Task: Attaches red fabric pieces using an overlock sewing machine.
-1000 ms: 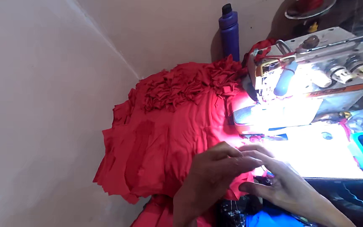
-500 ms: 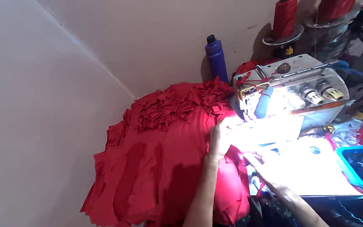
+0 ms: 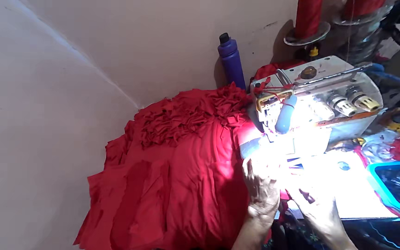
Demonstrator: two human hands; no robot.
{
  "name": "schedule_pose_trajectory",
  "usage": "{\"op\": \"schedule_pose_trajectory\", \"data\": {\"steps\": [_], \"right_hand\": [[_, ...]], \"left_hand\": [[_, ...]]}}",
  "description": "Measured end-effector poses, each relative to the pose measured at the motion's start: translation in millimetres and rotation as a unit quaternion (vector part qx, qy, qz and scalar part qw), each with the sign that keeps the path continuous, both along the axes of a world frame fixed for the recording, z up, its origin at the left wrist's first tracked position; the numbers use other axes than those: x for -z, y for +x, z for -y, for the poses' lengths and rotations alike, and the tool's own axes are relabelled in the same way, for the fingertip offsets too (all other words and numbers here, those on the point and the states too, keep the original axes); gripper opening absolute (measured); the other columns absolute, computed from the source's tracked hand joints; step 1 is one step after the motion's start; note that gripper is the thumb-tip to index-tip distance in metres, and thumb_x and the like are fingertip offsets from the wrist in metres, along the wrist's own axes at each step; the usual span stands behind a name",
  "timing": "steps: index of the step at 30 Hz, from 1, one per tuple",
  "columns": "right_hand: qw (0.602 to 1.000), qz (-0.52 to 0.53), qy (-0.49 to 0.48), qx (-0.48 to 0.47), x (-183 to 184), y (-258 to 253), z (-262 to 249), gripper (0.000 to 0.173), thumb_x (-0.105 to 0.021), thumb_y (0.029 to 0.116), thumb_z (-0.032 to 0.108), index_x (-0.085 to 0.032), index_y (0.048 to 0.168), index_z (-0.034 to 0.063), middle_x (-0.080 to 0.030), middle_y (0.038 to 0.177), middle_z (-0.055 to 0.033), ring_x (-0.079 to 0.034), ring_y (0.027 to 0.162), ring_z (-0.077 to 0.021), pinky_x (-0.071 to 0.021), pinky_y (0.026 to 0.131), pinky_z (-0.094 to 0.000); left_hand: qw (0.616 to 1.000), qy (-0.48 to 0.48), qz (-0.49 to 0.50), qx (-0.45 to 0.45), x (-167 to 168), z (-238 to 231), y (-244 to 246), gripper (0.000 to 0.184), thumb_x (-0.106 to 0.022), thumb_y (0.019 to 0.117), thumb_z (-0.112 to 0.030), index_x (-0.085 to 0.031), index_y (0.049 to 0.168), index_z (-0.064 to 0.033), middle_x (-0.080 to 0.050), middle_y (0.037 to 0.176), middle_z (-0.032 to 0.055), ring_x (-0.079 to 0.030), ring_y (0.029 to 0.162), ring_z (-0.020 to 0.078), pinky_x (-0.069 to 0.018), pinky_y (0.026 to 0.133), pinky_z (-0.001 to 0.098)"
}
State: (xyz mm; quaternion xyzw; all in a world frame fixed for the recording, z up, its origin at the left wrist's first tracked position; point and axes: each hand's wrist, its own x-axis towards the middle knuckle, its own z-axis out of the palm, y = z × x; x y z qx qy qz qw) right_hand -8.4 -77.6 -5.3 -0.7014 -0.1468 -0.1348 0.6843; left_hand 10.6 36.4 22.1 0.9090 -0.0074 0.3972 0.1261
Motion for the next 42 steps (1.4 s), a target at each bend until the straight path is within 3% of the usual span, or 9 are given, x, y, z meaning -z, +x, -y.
{"op": "schedule_pose_trajectory", "data": {"steps": [8, 13, 17, 22, 26, 29, 35, 38, 42], "right_hand": [[0.999, -0.034, 0.039, 0.013, -7.2, 23.8, -10.1, 0.013, -0.066, 0.0892, 0.010, -0.069, 0.096, -0.0002, -0.066, 0.075, 0.0098, -0.062, 0.067, 0.0082, -0.0533, 0.064, -0.0095], [1.000, 0.004, -0.019, 0.023, -15.8, 46.9, -15.0, 0.021, -0.060, 0.0946, 0.008, -0.071, 0.104, -0.0078, -0.071, 0.082, -0.0015, -0.065, 0.068, 0.0051, -0.0560, 0.064, -0.0124], [0.984, 0.054, -0.148, 0.082, -17.5, 56.3, -13.0, 0.026, -0.059, 0.0931, 0.013, -0.074, 0.097, -0.0070, -0.070, 0.076, -0.0123, -0.064, 0.066, -0.0099, -0.0531, 0.064, -0.0256], [0.995, 0.005, -0.098, 0.035, -29.9, 29.9, -15.2, 0.019, -0.064, 0.0934, 0.008, -0.076, 0.099, -0.0059, -0.075, 0.084, -0.0113, -0.071, 0.074, -0.0048, -0.0569, 0.073, -0.0184], [0.978, 0.143, -0.134, -0.078, -6.9, 2.2, -5.0, 0.024, -0.060, 0.0999, 0.016, -0.076, 0.104, -0.0007, -0.076, 0.094, -0.0087, -0.068, 0.083, -0.0010, -0.0539, 0.080, -0.0142], [0.947, 0.188, -0.205, -0.161, 4.6, -22.8, -1.7, 0.027, -0.056, 0.1014, 0.019, -0.077, 0.106, 0.0026, -0.076, 0.097, -0.0117, -0.071, 0.087, -0.0119, -0.0555, 0.081, -0.0227], [0.871, 0.256, -0.334, -0.252, 25.1, -40.7, -20.7, 0.031, -0.058, 0.0993, 0.024, -0.074, 0.124, 0.0124, -0.071, 0.117, -0.0149, -0.068, 0.105, -0.0338, -0.0536, 0.088, -0.0501], [0.875, 0.266, -0.322, -0.244, 31.2, -41.1, -21.9, 0.024, -0.058, 0.1000, 0.026, -0.077, 0.109, 0.0149, -0.072, 0.115, -0.0132, -0.067, 0.107, -0.0304, -0.0517, 0.094, -0.0458], [0.873, 0.273, -0.343, -0.213, 34.6, -49.3, -21.8, 0.022, -0.057, 0.0991, 0.023, -0.073, 0.086, 0.0138, -0.071, 0.114, -0.0134, -0.065, 0.105, -0.0293, -0.0494, 0.091, -0.0414]], "left_hand": [[0.997, -0.062, -0.046, -0.015, -6.4, -1.7, 13.1, 0.026, -0.069, 0.0904, -0.015, -0.078, 0.113, -0.0043, -0.075, 0.115, 0.0137, -0.070, 0.111, 0.0316, -0.0510, 0.102, 0.0443], [0.972, -0.115, -0.204, 0.028, -30.1, -23.8, 30.4, 0.043, -0.067, 0.0939, -0.022, -0.066, 0.132, -0.0013, -0.064, 0.134, 0.0192, -0.057, 0.130, 0.0328, -0.0407, 0.111, 0.0499], [0.953, -0.124, -0.275, 0.025, -46.8, -48.1, 60.2, 0.035, -0.059, 0.1024, -0.021, -0.062, 0.133, -0.0051, -0.068, 0.121, 0.0198, -0.064, 0.113, 0.0361, -0.0483, 0.098, 0.0565], [0.941, -0.154, -0.303, -0.007, -55.4, -74.3, 111.3, 0.040, -0.048, 0.1079, -0.029, -0.055, 0.141, -0.0069, -0.067, 0.121, 0.0227, -0.065, 0.113, 0.0409, -0.0500, 0.093, 0.0613], [0.899, -0.354, -0.183, 0.181, -31.6, -116.6, 135.5, 0.032, -0.047, 0.1069, -0.013, -0.059, 0.132, 0.0039, -0.065, 0.125, 0.0201, -0.064, 0.110, 0.0231, -0.0509, 0.096, 0.0410], [0.826, -0.500, -0.094, 0.243, -24.3, -128.1, 99.9, 0.030, -0.044, 0.1072, -0.007, -0.058, 0.126, 0.0117, -0.064, 0.128, 0.0220, -0.062, 0.121, 0.0216, -0.0480, 0.106, 0.0351], [0.916, -0.368, -0.105, 0.120, 0.7, -116.8, -87.0, 0.030, -0.044, 0.1070, -0.012, -0.065, 0.124, 0.0024, -0.070, 0.120, 0.0138, -0.070, 0.106, 0.0187, -0.0567, 0.094, 0.0377], [0.919, -0.389, -0.030, 0.063, 34.3, -102.6, -148.9, 0.026, -0.049, 0.1007, -0.004, -0.070, 0.107, 0.0086, -0.074, 0.102, 0.0130, -0.071, 0.096, 0.0123, -0.0577, 0.089, 0.0294], [0.929, -0.366, 0.023, 0.045, 68.8, -72.9, -193.5, 0.020, -0.057, 0.0948, -0.004, -0.073, 0.097, 0.0072, -0.075, 0.102, 0.0141, -0.071, 0.102, 0.0113, -0.0556, 0.093, 0.0243]]}}
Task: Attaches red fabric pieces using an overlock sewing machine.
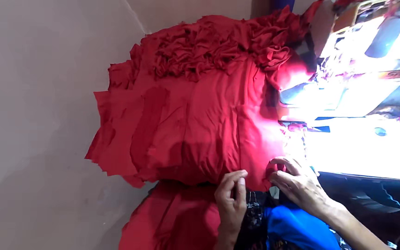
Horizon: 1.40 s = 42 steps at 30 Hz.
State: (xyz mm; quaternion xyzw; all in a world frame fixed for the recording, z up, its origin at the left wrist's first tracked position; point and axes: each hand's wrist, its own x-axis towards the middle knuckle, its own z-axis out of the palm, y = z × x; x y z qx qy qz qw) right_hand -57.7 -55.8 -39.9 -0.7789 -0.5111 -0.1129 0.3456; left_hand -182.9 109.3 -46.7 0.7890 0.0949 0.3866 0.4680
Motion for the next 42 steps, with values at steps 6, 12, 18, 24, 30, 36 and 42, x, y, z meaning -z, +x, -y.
{"op": "schedule_pose_trajectory", "data": {"steps": [6, 12, 18, 24, 30, 36, 42], "right_hand": [[0.994, -0.089, 0.045, -0.038, -18.8, -8.3, 4.3, 0.027, -0.047, 0.1069, 0.030, -0.066, 0.101, 0.0118, -0.072, 0.111, -0.0050, -0.063, 0.110, -0.0167, -0.0432, 0.099, -0.0362], [0.974, -0.184, 0.115, -0.062, -32.8, 3.7, 10.9, 0.025, -0.050, 0.1070, 0.023, -0.062, 0.101, 0.0023, -0.067, 0.091, -0.0021, -0.060, 0.088, 0.0035, -0.0472, 0.084, -0.0135], [0.949, -0.262, 0.170, -0.031, -46.8, 27.1, 3.8, 0.017, -0.061, 0.0993, 0.016, -0.071, 0.108, 0.0057, -0.072, 0.105, 0.0075, -0.065, 0.098, 0.0064, -0.0537, 0.091, -0.0153], [0.956, -0.130, 0.264, 0.012, -122.9, 61.4, -18.0, 0.023, -0.061, 0.0978, 0.006, -0.065, 0.117, -0.0039, -0.070, 0.106, -0.0015, -0.065, 0.093, 0.0037, -0.0538, 0.085, -0.0136], [0.953, -0.083, 0.287, -0.046, -128.3, 36.4, 7.2, 0.021, -0.066, 0.0955, 0.012, -0.067, 0.117, 0.0100, -0.071, 0.112, 0.0102, -0.066, 0.104, 0.0012, -0.0563, 0.092, -0.0189], [0.964, -0.173, 0.180, -0.095, -67.1, -10.4, 40.3, 0.016, -0.062, 0.1009, 0.020, -0.070, 0.110, 0.0095, -0.072, 0.093, -0.0013, -0.065, 0.089, -0.0001, -0.0507, 0.083, -0.0153], [0.950, -0.270, 0.090, -0.129, -51.3, -42.0, 61.2, 0.013, -0.064, 0.0968, 0.006, -0.071, 0.106, 0.0003, -0.073, 0.090, -0.0145, -0.067, 0.088, -0.0139, -0.0492, 0.087, -0.0231]], "left_hand": [[0.979, 0.195, -0.042, -0.032, 24.4, 24.4, 2.3, 0.048, -0.069, 0.0899, -0.050, -0.071, 0.118, -0.0124, -0.069, 0.118, 0.0094, -0.060, 0.115, 0.0230, -0.0413, 0.100, 0.0399], [0.997, 0.068, -0.014, 0.036, 6.0, -3.8, 12.2, 0.015, -0.066, 0.0931, -0.012, -0.079, 0.095, -0.0043, -0.076, 0.096, 0.0057, -0.068, 0.098, 0.0123, -0.0494, 0.096, 0.0275], [0.992, 0.007, -0.039, 0.122, -40.4, -34.8, 37.8, 0.016, -0.064, 0.0950, -0.007, -0.074, 0.098, 0.0043, -0.074, 0.096, 0.0082, -0.067, 0.097, 0.0043, -0.0525, 0.091, 0.0209], [0.989, 0.048, 0.080, 0.119, -131.1, -42.7, 96.5, 0.016, -0.064, 0.0967, -0.002, -0.073, 0.108, 0.0039, -0.073, 0.101, 0.0043, -0.067, 0.092, 0.0022, -0.0543, 0.084, 0.0191], [0.979, 0.108, 0.127, 0.117, -129.5, -34.8, 59.3, 0.010, -0.067, 0.0983, -0.017, -0.073, 0.105, -0.0124, -0.074, 0.102, -0.0087, -0.068, 0.097, -0.0020, -0.0566, 0.087, 0.0187], [0.975, 0.024, 0.023, 0.219, -63.2, -20.4, -8.6, 0.020, -0.056, 0.1050, -0.026, -0.071, 0.108, -0.0123, -0.072, 0.104, -0.0043, -0.067, 0.101, -0.0002, -0.0554, 0.091, 0.0186], [0.972, -0.070, -0.079, 0.211, -31.0, -0.7, -54.4, 0.014, -0.067, 0.0978, -0.017, -0.076, 0.103, -0.0078, -0.070, 0.098, 0.0012, -0.064, 0.096, -0.0002, -0.0534, 0.087, 0.0156]]}}
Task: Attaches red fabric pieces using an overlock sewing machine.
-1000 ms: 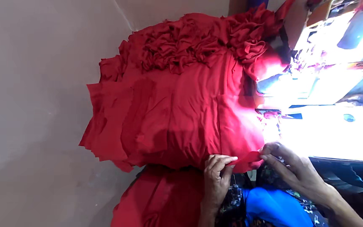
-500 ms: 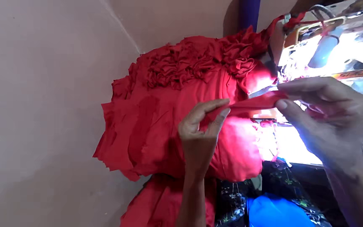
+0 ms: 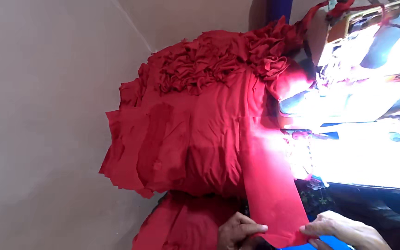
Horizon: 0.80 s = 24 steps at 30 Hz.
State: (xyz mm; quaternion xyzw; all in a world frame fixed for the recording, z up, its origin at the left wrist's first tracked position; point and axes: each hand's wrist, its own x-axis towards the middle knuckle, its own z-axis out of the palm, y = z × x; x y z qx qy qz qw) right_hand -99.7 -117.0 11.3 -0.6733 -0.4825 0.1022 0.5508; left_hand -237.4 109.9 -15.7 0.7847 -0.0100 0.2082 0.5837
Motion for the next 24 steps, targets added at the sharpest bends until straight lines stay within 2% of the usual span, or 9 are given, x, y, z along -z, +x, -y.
{"op": "schedule_pose_trajectory", "data": {"steps": [3, 5, 6, 8, 11, 15, 17, 21, 24], "right_hand": [[1.000, -0.015, 0.012, 0.018, 7.0, 2.6, -8.1, 0.015, -0.065, 0.0950, 0.006, -0.071, 0.107, -0.0015, -0.074, 0.093, -0.0136, -0.068, 0.088, -0.0076, -0.0513, 0.085, -0.0180], [0.997, 0.015, 0.046, 0.059, 20.2, 16.6, -23.9, 0.017, -0.065, 0.0961, 0.012, -0.070, 0.108, 0.0015, -0.074, 0.092, -0.0068, -0.066, 0.085, 0.0008, -0.0522, 0.080, -0.0120], [0.994, 0.026, 0.064, 0.083, 25.7, 26.3, -33.7, 0.018, -0.064, 0.0966, 0.014, -0.070, 0.108, 0.0016, -0.072, 0.089, -0.0042, -0.064, 0.083, 0.0036, -0.0513, 0.078, -0.0101], [0.988, 0.026, 0.070, 0.134, 27.3, 45.0, -52.3, 0.021, -0.062, 0.0957, 0.014, -0.070, 0.104, -0.0036, -0.071, 0.087, -0.0053, -0.062, 0.080, 0.0053, -0.0507, 0.075, -0.0096], [0.983, 0.020, 0.027, 0.181, 25.6, 69.8, -72.9, 0.026, -0.059, 0.0952, 0.015, -0.070, 0.107, -0.0059, -0.071, 0.093, -0.0095, -0.062, 0.082, 0.0020, -0.0505, 0.077, -0.0129], [0.980, -0.006, 0.003, 0.198, 31.0, 85.1, -85.0, 0.028, -0.058, 0.0944, 0.016, -0.065, 0.113, -0.0028, -0.065, 0.090, -0.0046, -0.058, 0.078, 0.0024, -0.0481, 0.069, -0.0125], [0.980, -0.007, 0.001, 0.198, 33.6, 85.9, -86.4, 0.029, -0.058, 0.0941, 0.016, -0.064, 0.114, -0.0039, -0.064, 0.088, -0.0041, -0.057, 0.077, 0.0022, -0.0479, 0.070, -0.0125], [0.978, 0.017, -0.041, 0.205, 38.5, 88.6, -85.3, 0.034, -0.057, 0.0939, 0.021, -0.066, 0.117, -0.0012, -0.065, 0.090, -0.0068, -0.059, 0.077, -0.0078, -0.0494, 0.070, -0.0249], [0.969, 0.049, -0.099, 0.221, 32.7, 89.1, -84.6, 0.035, -0.055, 0.0946, 0.025, -0.067, 0.120, 0.0039, -0.067, 0.092, -0.0071, -0.063, 0.078, -0.0129, -0.0527, 0.069, -0.0309]], "left_hand": [[0.999, -0.011, -0.006, -0.037, 4.7, 0.0, 3.2, 0.014, -0.069, 0.0962, -0.017, -0.076, 0.104, -0.0087, -0.071, 0.096, -0.0014, -0.065, 0.094, -0.0017, -0.0543, 0.086, 0.0157], [0.998, 0.012, 0.014, -0.067, 7.3, -6.7, 18.6, 0.013, -0.071, 0.0941, -0.016, -0.075, 0.104, -0.0081, -0.073, 0.097, -0.0018, -0.067, 0.094, -0.0012, -0.0560, 0.086, 0.0172], [0.996, 0.030, 0.031, -0.083, 7.1, -11.1, 29.7, 0.011, -0.071, 0.0937, -0.014, -0.074, 0.102, -0.0071, -0.073, 0.096, -0.0015, -0.068, 0.093, -0.0013, -0.0567, 0.085, 0.0169], [0.988, 0.069, 0.064, -0.123, 2.8, -19.8, 56.0, 0.011, -0.071, 0.0917, -0.009, -0.075, 0.098, -0.0009, -0.073, 0.092, 0.0029, -0.068, 0.090, 0.0002, -0.0562, 0.083, 0.0164], [0.967, 0.147, 0.073, -0.195, -2.8, -30.2, 93.4, 0.012, -0.071, 0.0879, -0.006, -0.077, 0.093, 0.0034, -0.072, 0.085, 0.0086, -0.067, 0.081, 0.0026, -0.0537, 0.078, 0.0137], [0.963, 0.141, 0.049, -0.224, 2.6, -34.7, 119.0, 0.012, -0.073, 0.0853, -0.005, -0.078, 0.093, 0.0023, -0.072, 0.086, 0.0098, -0.067, 0.079, 0.0026, -0.0535, 0.075, 0.0129], [0.963, 0.143, 0.027, -0.228, 3.1, -33.8, 121.8, 0.015, -0.073, 0.0855, -0.005, -0.077, 0.097, 0.0033, -0.073, 0.088, 0.0106, -0.066, 0.074, 0.0019, -0.0528, 0.070, 0.0125], [0.954, 0.190, -0.021, -0.232, 0.9, -36.2, 124.4, 0.026, -0.073, 0.0873, -0.012, -0.075, 0.110, 0.0015, -0.070, 0.083, 0.0087, -0.060, 0.067, 0.0039, -0.0490, 0.063, 0.0159], [0.947, 0.226, -0.060, -0.221, -1.9, -39.8, 127.1, 0.027, -0.073, 0.0887, -0.016, -0.077, 0.113, -0.0034, -0.069, 0.086, 0.0088, -0.060, 0.066, 0.0079, -0.0500, 0.063, 0.0210]]}}
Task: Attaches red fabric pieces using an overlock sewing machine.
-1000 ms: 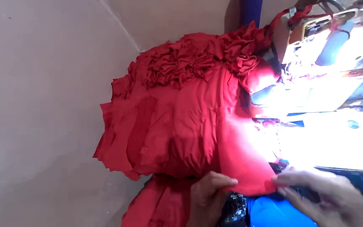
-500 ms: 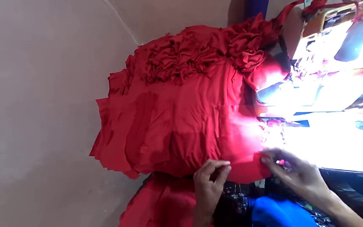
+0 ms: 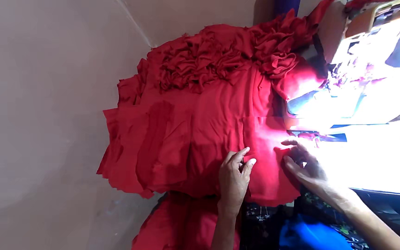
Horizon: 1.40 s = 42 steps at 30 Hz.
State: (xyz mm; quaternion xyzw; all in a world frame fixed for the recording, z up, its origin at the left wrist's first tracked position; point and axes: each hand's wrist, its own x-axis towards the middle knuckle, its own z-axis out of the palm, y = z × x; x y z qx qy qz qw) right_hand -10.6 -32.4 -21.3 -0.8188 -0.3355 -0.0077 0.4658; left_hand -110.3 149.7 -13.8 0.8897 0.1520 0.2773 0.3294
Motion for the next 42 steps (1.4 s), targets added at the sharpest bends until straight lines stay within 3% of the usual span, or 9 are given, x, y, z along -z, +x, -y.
{"op": "schedule_pose_trajectory", "data": {"steps": [3, 9, 14, 20, 23, 29, 32, 37, 42], "right_hand": [[0.998, 0.024, -0.051, 0.002, -27.2, -4.8, -5.3, 0.032, -0.058, 0.0915, 0.015, -0.070, 0.117, -0.0011, -0.070, 0.104, -0.0207, -0.069, 0.090, -0.0333, -0.0553, 0.077, -0.0498], [0.981, 0.127, -0.109, -0.098, -51.3, 1.4, -24.3, 0.024, -0.063, 0.0958, 0.018, -0.074, 0.114, 0.0071, -0.065, 0.113, -0.0218, -0.063, 0.107, -0.0392, -0.0490, 0.085, -0.0530], [0.961, 0.157, -0.109, -0.202, -46.9, 14.7, -25.2, 0.018, -0.062, 0.0956, 0.021, -0.076, 0.099, 0.0103, -0.067, 0.112, -0.0134, -0.060, 0.108, -0.0338, -0.0444, 0.089, -0.0499], [0.981, 0.071, 0.030, -0.180, -47.5, -3.2, 13.6, 0.026, -0.055, 0.1020, 0.030, -0.073, 0.099, 0.0117, -0.069, 0.090, -0.0004, -0.063, 0.088, -0.0086, -0.0475, 0.080, -0.0290], [0.986, 0.034, 0.117, -0.113, -50.7, -4.2, 25.5, 0.027, -0.057, 0.1020, 0.027, -0.072, 0.101, 0.0041, -0.072, 0.091, -0.0032, -0.065, 0.088, 0.0030, -0.0503, 0.082, -0.0134], [0.974, -0.063, 0.209, 0.061, -46.7, 26.6, 36.8, 0.012, -0.066, 0.0935, 0.012, -0.072, 0.101, 0.0051, -0.071, 0.083, 0.0090, -0.064, 0.074, 0.0098, -0.0540, 0.071, -0.0088], [0.968, -0.120, 0.177, 0.135, -35.1, 39.3, 37.6, 0.013, -0.067, 0.0950, 0.013, -0.070, 0.101, 0.0020, -0.067, 0.076, 0.0052, -0.059, 0.066, 0.0063, -0.0511, 0.065, -0.0139], [0.964, -0.122, 0.192, 0.139, -19.4, 35.2, 37.4, 0.018, -0.066, 0.0933, 0.016, -0.067, 0.099, -0.0013, -0.062, 0.075, 0.0053, -0.057, 0.067, 0.0081, -0.0496, 0.064, -0.0108], [0.957, -0.088, 0.237, 0.142, -10.4, 11.9, 43.7, 0.020, -0.068, 0.0902, 0.016, -0.072, 0.094, -0.0034, -0.068, 0.091, -0.0003, -0.059, 0.077, 0.0095, -0.0495, 0.069, -0.0067]], "left_hand": [[1.000, -0.004, -0.029, -0.001, -6.2, 1.6, 1.3, 0.023, -0.075, 0.0880, -0.016, -0.078, 0.108, -0.0039, -0.068, 0.091, 0.0105, -0.061, 0.067, 0.0113, -0.0512, 0.064, 0.0252], [0.996, 0.049, 0.058, -0.037, 2.5, 11.4, 2.2, 0.014, -0.080, 0.0803, -0.012, -0.078, 0.088, -0.0012, -0.068, 0.095, 0.0136, -0.067, 0.082, 0.0170, -0.0558, 0.072, 0.0270], [0.988, 0.042, 0.148, -0.011, 2.8, 21.1, -9.5, 0.013, -0.070, 0.0816, -0.005, -0.072, 0.090, 0.0045, -0.073, 0.099, 0.0165, -0.070, 0.096, 0.0191, -0.0550, 0.088, 0.0274], [0.940, -0.236, 0.219, 0.113, -23.7, 33.3, -10.7, 0.016, -0.057, 0.0963, 0.002, -0.055, 0.112, 0.0005, -0.067, 0.097, -0.0069, -0.064, 0.090, -0.0034, -0.0554, 0.083, 0.0175], [0.948, -0.161, 0.228, 0.151, -54.1, 36.2, 20.7, 0.014, -0.057, 0.0973, 0.000, -0.056, 0.111, 0.0003, -0.068, 0.094, -0.0068, -0.064, 0.087, -0.0047, -0.0551, 0.081, 0.0163], [0.958, -0.026, 0.157, 0.237, -93.6, 44.1, 115.1, 0.027, -0.072, 0.0919, -0.003, -0.061, 0.117, 0.0018, -0.070, 0.099, 0.0122, -0.069, 0.084, 0.0126, -0.0575, 0.075, 0.0263], [0.971, -0.004, 0.072, 0.227, -81.4, 52.4, 147.3, 0.027, -0.070, 0.0915, -0.001, -0.063, 0.118, -0.0029, -0.068, 0.092, 0.0145, -0.065, 0.072, 0.0221, -0.0549, 0.062, 0.0369], [0.980, 0.121, 0.097, 0.126, -65.3, 73.5, 156.2, 0.013, -0.074, 0.0878, -0.009, -0.073, 0.099, -0.0042, -0.067, 0.100, 0.0126, -0.064, 0.096, 0.0273, -0.0506, 0.083, 0.0447], [0.963, 0.227, 0.129, 0.067, -44.9, 96.1, 133.6, 0.009, -0.073, 0.0865, -0.013, -0.078, 0.089, -0.0062, -0.072, 0.090, 0.0109, -0.068, 0.089, 0.0277, -0.0510, 0.080, 0.0430]]}}
